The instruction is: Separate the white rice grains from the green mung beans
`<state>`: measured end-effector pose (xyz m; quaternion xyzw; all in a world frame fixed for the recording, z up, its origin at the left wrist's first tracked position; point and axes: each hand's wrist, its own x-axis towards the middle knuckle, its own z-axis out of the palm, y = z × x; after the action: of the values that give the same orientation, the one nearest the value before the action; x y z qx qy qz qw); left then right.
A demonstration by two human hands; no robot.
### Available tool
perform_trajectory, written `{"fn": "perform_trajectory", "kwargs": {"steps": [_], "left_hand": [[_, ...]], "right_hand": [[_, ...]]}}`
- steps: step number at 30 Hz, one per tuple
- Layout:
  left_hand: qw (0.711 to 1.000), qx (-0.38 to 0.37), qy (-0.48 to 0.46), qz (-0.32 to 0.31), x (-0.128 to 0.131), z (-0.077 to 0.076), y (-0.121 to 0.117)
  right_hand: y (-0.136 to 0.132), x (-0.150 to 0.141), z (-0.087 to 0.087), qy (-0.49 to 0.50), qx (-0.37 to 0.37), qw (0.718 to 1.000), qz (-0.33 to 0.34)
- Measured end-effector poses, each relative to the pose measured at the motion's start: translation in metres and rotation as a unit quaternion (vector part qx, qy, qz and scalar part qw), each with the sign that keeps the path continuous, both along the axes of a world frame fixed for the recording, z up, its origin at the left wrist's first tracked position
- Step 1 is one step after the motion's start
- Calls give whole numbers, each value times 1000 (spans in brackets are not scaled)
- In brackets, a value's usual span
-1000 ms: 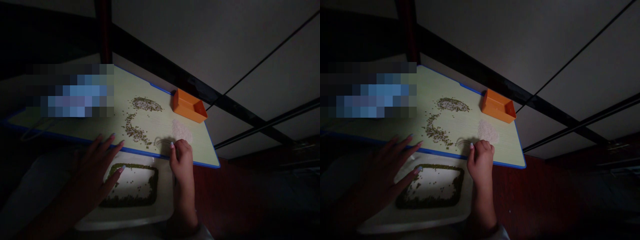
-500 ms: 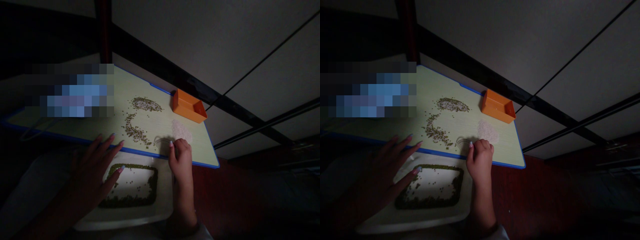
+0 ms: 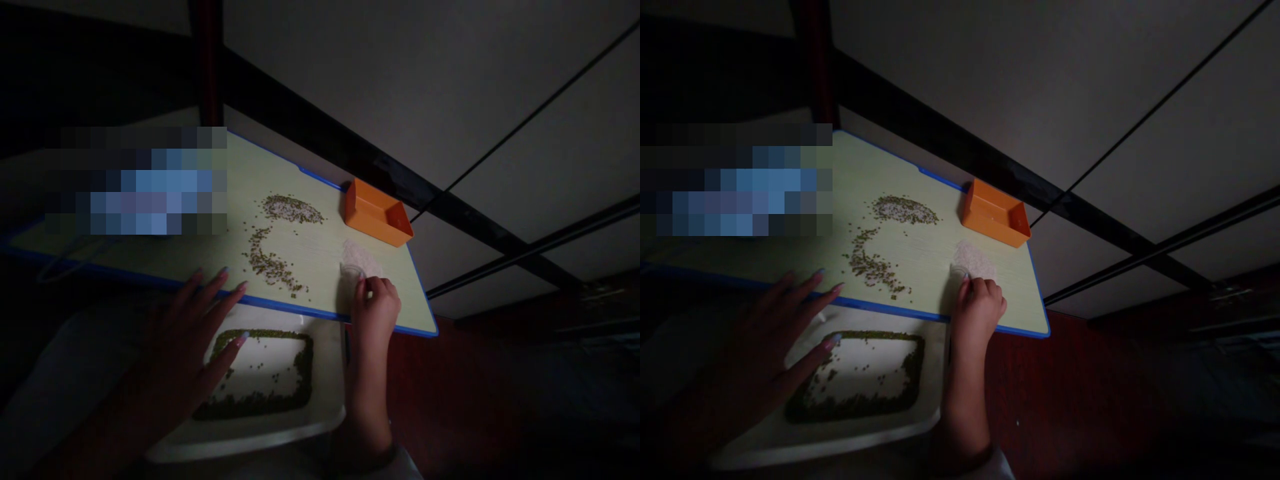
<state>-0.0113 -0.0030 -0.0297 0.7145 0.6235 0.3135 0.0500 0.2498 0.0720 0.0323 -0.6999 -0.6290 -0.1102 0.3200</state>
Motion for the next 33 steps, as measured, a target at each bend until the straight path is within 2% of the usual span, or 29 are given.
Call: {"fn": "perform_trajectory", "kwargs": {"steps": [3, 9, 12, 22, 33], "left_hand": [[1000, 3, -8, 0, -1, -1, 0], [1000, 3, -12, -2, -3, -2, -2], [1000, -2, -8, 0, -2, -1, -3], [1000, -7, 26, -2, -3, -1, -1], [999, -1, 36, -9, -3, 1, -3]], "right_hand": [[-1, -1, 1, -5, 13, 1000, 0], [-7, -9, 4, 23, 13, 992, 124], [-7, -11, 4, 23, -8, 987, 161], [-6, -12, 2, -2, -70, 984, 163], [-14, -8, 3, 15, -76, 982, 170]]}}
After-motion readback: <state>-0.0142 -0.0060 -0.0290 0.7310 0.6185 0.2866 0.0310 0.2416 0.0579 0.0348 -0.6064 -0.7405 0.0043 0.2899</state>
